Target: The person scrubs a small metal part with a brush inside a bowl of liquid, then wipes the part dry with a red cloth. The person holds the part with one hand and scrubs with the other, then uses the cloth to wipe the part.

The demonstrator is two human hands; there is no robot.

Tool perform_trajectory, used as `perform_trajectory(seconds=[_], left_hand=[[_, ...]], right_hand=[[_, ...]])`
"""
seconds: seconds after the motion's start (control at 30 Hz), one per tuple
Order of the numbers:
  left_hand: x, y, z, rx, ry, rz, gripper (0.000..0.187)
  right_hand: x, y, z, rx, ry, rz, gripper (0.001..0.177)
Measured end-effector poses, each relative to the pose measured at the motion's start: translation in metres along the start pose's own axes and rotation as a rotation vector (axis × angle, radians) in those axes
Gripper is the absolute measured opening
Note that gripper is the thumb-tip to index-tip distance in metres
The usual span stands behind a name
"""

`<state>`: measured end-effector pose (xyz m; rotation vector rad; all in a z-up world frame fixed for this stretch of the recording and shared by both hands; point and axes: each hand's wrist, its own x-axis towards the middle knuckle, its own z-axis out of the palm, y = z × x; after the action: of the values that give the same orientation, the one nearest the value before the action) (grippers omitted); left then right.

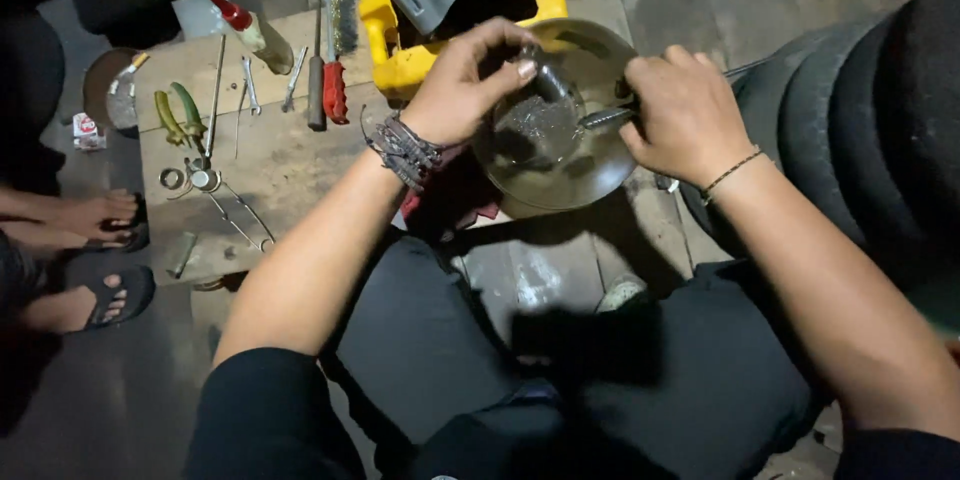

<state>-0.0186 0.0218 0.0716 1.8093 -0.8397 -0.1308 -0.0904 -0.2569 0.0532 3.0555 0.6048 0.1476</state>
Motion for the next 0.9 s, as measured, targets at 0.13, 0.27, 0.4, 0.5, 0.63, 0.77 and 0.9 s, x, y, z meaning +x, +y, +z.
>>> perform_trajectory(seconds=[0.13,0.27,0.4,0.5,0.63,0.77,0.9], left_hand=[[0.007,0.001,-0.010,-0.095,0.079,-0.015,0.021],[-0.002,-0.003,-0.014,0.083,0.126,0.021,0.020],[-0.007,0.000,-0.018,0.101,0.127,-0.044,0.018],[-0.004,-0.003,-0.022,0.129,0.107,0.034,0.019],[-0.003,-0.003,-0.018,0.103,0.078,0.000,0.017],[-0.002,-0.004,-0.015,0.133,0.056,0.039,0.013],[-0.003,-0.007,-0.011,0.148,0.083,0.050,0.015]], right_hand=[[0.029,-0.030,-0.005,0.116,-0.229,0.022,0.029],[0.045,-0.032,0.061,0.000,-0.295,-0.085,0.040],[0.047,-0.033,0.111,-0.269,-0.384,-0.149,0.026],[0.058,-0.038,0.114,-0.247,-0.628,-0.093,0.050],[0.052,-0.041,0.146,-0.235,-0.545,-0.153,0.035],[0.044,-0.044,0.164,-0.236,-0.217,-0.175,0.024],[0.042,-0.047,0.169,-0.268,-0.047,-0.120,0.022]])
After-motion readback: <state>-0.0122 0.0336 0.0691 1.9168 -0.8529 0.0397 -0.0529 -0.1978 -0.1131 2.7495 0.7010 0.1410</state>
